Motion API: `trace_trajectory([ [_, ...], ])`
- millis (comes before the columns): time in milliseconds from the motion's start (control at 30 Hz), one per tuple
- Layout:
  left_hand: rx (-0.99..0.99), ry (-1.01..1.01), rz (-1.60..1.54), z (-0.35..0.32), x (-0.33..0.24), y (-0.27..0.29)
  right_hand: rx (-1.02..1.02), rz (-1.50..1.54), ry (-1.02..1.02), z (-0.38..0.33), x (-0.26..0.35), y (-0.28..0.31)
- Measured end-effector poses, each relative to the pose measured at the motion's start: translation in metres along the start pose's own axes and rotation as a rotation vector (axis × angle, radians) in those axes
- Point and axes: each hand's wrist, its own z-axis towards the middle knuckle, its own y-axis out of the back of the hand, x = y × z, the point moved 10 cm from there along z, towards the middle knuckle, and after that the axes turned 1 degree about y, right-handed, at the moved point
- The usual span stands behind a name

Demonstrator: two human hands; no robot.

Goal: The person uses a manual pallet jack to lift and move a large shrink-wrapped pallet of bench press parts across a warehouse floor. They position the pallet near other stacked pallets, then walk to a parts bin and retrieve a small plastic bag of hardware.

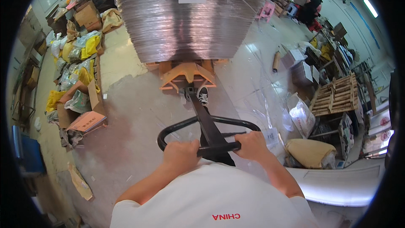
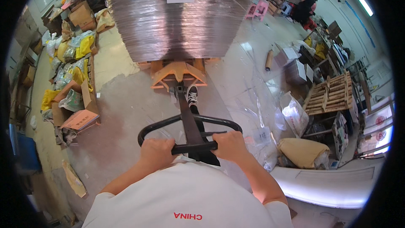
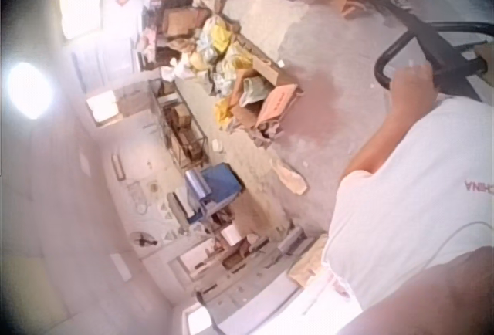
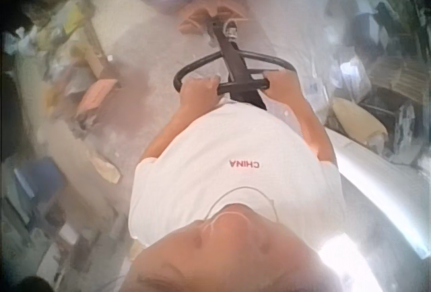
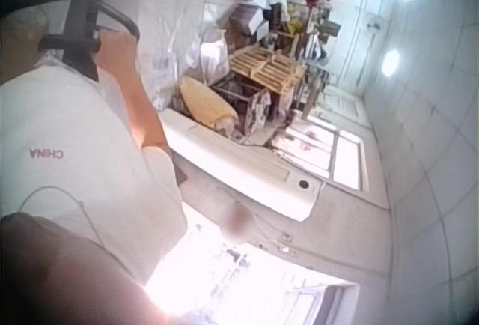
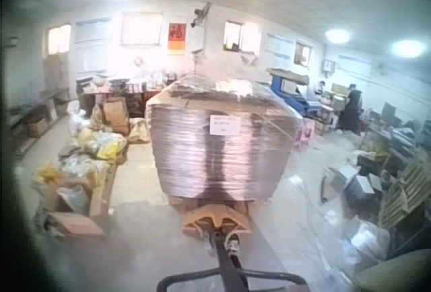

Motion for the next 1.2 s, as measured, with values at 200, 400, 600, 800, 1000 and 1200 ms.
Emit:
trace_trajectory([
  [200, -0.157, 0.018, 0.034, -0.058, -0.013, -0.036, -0.163, 0.040, 0.082, -0.057, 0.017, -0.042],
  [400, 0.049, 0.122, 0.065, -0.160, -0.073, -0.123, -0.056, 0.067, 0.087, -0.180, 0.039, -0.119],
  [600, 0.095, 0.168, 0.080, -0.185, -0.106, -0.171, -0.089, 0.149, 0.086, -0.233, 0.010, -0.145],
  [800, -0.087, 0.060, 0.059, -0.186, -0.137, -0.188, -0.149, 0.224, 0.204, -0.250, -0.007, -0.142],
  [1000, -0.166, 0.065, 0.070, -0.149, -0.129, -0.189, -0.204, 0.132, 0.185, -0.219, -0.039, -0.148],
  [1200, -0.142, 0.132, 0.089, -0.111, -0.114, -0.182, -0.219, 0.114, 0.110, -0.184, -0.059, -0.144],
])
